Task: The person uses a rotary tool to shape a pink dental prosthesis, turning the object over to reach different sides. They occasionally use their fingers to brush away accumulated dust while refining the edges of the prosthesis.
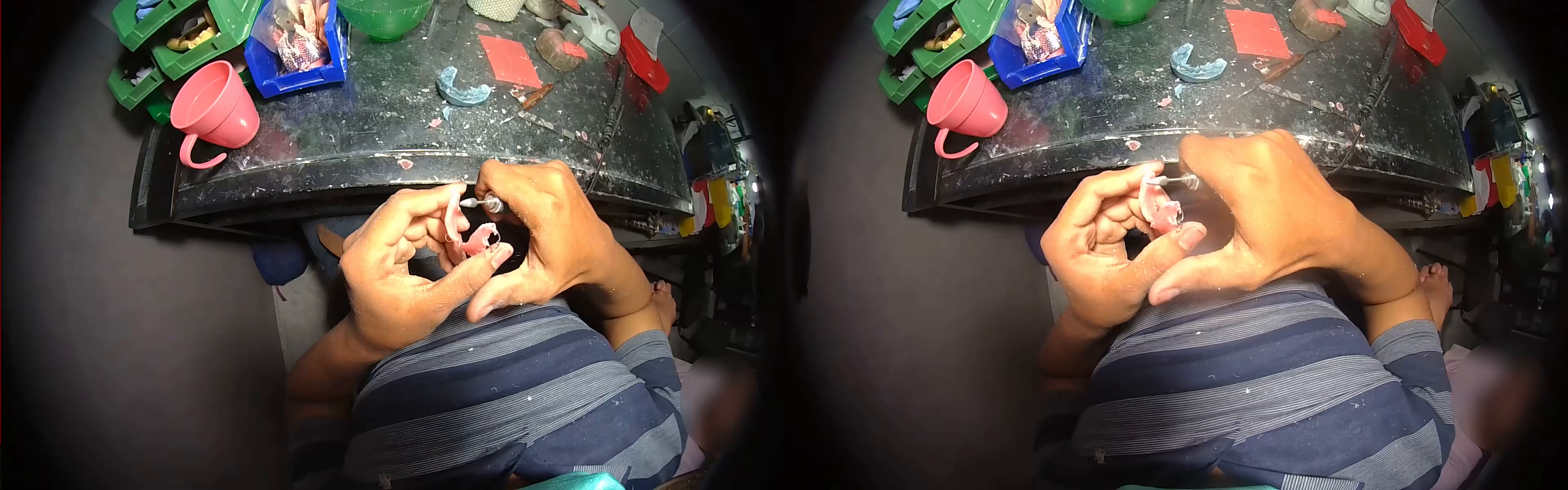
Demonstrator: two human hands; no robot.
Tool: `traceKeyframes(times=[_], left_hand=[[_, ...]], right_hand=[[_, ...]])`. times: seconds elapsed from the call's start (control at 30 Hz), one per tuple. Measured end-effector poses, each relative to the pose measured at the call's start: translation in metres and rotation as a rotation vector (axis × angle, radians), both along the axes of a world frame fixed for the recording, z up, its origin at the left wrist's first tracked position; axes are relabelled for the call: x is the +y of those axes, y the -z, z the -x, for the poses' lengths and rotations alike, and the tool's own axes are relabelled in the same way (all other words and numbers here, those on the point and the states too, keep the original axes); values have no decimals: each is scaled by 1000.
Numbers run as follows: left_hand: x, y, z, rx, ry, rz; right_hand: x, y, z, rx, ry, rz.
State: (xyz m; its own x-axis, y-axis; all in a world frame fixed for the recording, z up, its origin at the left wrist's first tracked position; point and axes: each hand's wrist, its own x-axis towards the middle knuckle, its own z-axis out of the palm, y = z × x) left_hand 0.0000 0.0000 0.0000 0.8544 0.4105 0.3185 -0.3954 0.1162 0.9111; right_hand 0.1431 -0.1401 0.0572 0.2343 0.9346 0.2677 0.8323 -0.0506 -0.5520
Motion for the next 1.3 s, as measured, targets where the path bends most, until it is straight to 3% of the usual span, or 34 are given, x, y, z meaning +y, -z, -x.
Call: traceKeyframes(times=[0.53,1.3], left_hand=[[-12,6,-13,-41,7,-70],[-7,11,-13,16,21,-42]], right_hand=[[-8,10,-2,-102,7,-86],[-10,10,-1,-233,21,29]])
